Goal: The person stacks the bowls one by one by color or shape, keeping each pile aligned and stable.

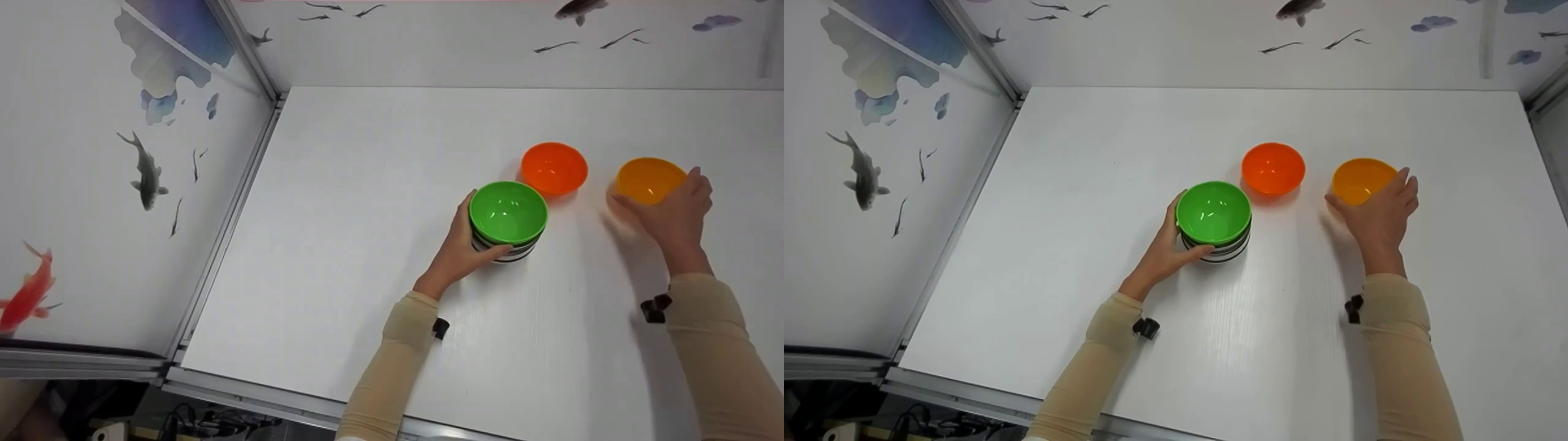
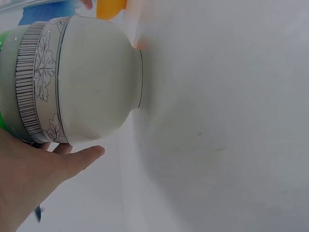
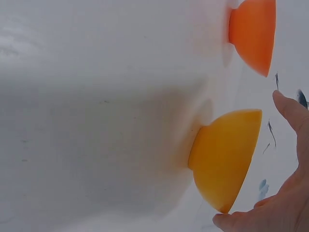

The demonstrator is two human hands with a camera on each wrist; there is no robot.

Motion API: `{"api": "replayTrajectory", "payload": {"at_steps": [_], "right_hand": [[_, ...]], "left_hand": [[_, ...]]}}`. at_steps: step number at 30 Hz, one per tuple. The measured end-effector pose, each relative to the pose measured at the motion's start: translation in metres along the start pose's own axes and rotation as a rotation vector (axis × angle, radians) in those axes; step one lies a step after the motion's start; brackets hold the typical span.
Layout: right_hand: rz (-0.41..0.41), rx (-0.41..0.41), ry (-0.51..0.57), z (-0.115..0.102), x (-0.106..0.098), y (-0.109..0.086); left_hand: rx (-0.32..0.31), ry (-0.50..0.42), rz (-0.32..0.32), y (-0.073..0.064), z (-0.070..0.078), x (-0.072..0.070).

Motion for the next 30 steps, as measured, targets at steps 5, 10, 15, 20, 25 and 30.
{"api": "replayTrajectory", "payload": {"at_steps": [5, 10, 15, 20, 25, 30], "right_hand": [[-0.027, 0.043, 0.024, 0.005, 0.001, 0.000], [-0.043, 0.064, 0.043, 0.008, 0.002, 0.001], [-0.068, 0.089, 0.063, 0.010, 0.002, 0.000], [-0.083, 0.093, 0.087, 0.011, 0.002, -0.003], [-0.084, 0.088, 0.086, 0.010, 0.001, -0.004], [-0.076, 0.088, 0.097, 0.011, 0.000, -0.003]], "left_hand": [[-0.007, 0.003, 0.000, 0.000, -0.001, 0.000], [-0.012, 0.003, 0.002, 0.000, -0.002, 0.000], [-0.009, -0.006, 0.001, -0.001, -0.001, 0.000], [-0.003, -0.006, -0.001, -0.001, 0.000, 0.000], [-0.004, -0.002, -0.002, -0.001, 0.000, 0.000], [-0.011, 0.005, -0.001, 0.000, -0.001, 0.000]]}}
Point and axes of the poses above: each hand's wrist, its own y-axis towards the middle knuckle, its own x-axis out of the palm, z = x × y, the point moved 7 cm from there along y, towards the middle knuckle, and after that the axes turned 4 degrees about y, right-handed, at the moved point
